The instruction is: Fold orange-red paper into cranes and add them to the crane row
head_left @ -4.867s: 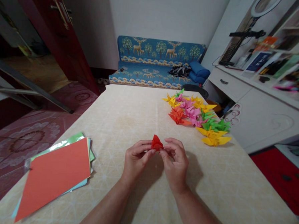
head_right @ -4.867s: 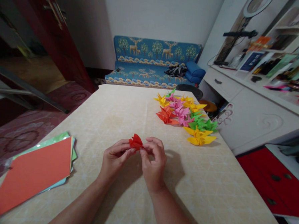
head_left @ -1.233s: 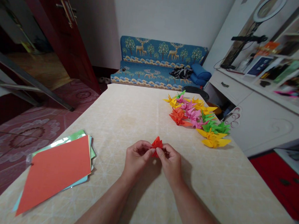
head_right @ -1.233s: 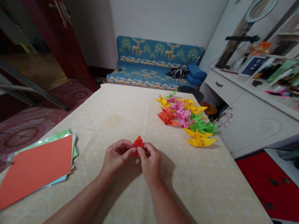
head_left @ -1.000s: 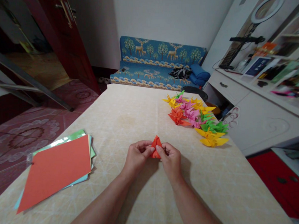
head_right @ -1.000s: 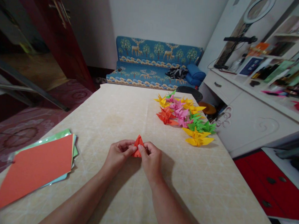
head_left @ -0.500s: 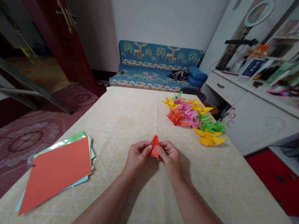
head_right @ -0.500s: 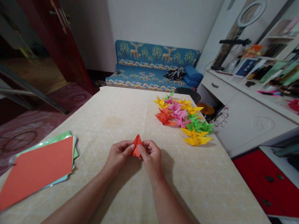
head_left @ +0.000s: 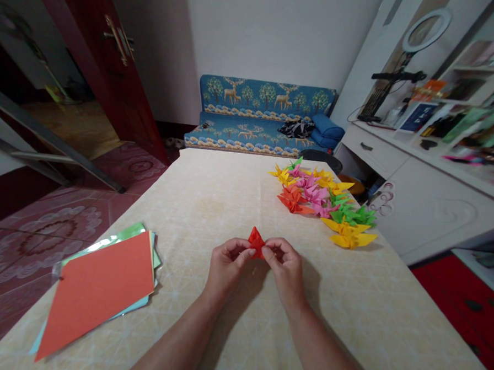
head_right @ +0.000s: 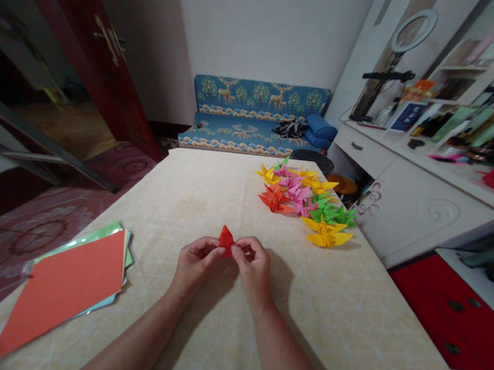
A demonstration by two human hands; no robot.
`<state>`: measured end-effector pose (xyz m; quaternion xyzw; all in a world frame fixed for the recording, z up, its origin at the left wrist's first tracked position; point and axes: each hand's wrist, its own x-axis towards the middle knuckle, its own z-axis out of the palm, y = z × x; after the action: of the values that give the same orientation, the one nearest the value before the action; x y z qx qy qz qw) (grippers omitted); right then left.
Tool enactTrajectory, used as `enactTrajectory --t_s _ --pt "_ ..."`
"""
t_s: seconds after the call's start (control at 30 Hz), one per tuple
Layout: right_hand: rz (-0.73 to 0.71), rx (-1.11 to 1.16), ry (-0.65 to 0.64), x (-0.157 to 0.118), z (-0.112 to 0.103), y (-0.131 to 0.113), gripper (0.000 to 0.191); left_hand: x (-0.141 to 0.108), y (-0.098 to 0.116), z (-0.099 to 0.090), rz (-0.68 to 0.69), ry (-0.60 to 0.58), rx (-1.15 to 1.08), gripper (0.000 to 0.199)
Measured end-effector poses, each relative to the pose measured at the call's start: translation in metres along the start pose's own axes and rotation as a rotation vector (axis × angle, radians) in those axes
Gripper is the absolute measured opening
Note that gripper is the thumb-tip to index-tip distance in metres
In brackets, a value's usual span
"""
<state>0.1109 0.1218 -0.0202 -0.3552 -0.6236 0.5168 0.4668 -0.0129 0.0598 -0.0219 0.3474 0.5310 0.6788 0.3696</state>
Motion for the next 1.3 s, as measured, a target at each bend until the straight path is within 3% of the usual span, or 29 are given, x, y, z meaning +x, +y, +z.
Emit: enactTrajectory --t_s 0.33,0.8,0.87,1.0,1.2,1.3 --pt "0.087 0.057 -0.072 0.0 0.0 0.003 0.02 0.0 -0.002 -0.002 0.021 -0.061 0.023 0.007" --pt "0.14 0.112 -0.034 0.001 -0.001 0.002 0.025 -0.004 0.013 0.003 0.004 -0.092 0.029 0.021" --pt "0.136 0.124 -0.082 0.002 -0.003 0.001 0.029 -0.005 0.015 0.003 -0.006 -0.12 0.048 0.022" --pt "0.133 0.094 -0.217 0.003 -0.009 0.0 0.018 -0.007 0.015 0.001 0.001 -0.195 0.105 0.022" --pt "0.087 0.061 -0.103 -0.003 -0.006 -0.001 0.021 -0.008 0.007 0.003 -0.028 -0.249 0.135 0.033" --pt "0.055 0.025 -0.068 -0.005 -0.004 -0.002 0.026 -0.008 0.003 0.006 -0.07 -0.269 0.156 0.023"
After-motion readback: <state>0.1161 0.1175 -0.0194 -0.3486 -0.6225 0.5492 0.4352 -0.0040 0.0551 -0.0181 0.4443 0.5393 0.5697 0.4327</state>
